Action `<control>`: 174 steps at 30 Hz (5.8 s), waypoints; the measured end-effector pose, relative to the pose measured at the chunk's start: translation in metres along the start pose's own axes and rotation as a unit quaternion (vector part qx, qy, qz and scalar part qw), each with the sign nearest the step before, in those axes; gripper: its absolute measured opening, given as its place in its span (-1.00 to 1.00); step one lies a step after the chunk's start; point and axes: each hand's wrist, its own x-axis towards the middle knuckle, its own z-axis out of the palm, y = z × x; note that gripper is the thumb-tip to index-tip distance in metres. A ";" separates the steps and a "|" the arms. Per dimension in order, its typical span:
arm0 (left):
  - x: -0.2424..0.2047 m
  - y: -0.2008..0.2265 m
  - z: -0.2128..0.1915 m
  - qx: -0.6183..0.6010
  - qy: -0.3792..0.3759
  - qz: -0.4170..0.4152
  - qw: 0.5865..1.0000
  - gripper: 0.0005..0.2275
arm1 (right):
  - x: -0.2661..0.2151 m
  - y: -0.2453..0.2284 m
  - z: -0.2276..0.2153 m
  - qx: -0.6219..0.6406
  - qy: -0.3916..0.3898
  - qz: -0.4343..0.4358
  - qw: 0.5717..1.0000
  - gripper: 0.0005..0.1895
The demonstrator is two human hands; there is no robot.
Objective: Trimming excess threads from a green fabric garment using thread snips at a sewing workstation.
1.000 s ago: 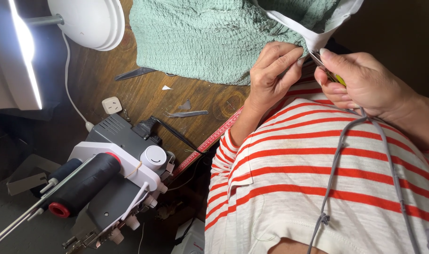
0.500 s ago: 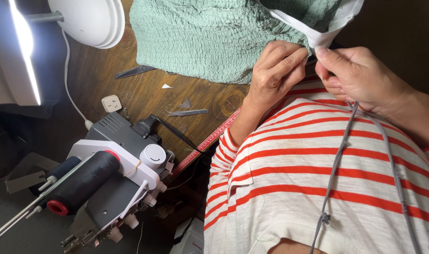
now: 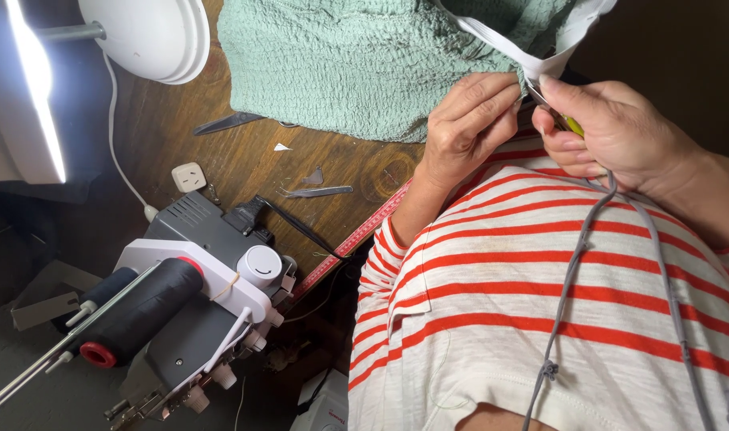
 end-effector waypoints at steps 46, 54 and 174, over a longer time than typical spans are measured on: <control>0.007 0.007 -0.002 -0.015 0.035 -0.093 0.995 -0.94 | 0.019 -0.042 -0.030 -0.403 0.071 -0.389 0.825 -0.86; 0.037 0.031 -0.011 0.105 0.056 -0.063 0.991 -0.99 | 0.035 -0.093 -0.067 -0.519 0.017 -0.464 0.718 -0.87; 0.090 -0.032 -0.001 0.080 0.041 0.081 0.993 -0.86 | 0.033 -0.111 -0.023 -0.021 -0.064 -0.012 0.998 -0.49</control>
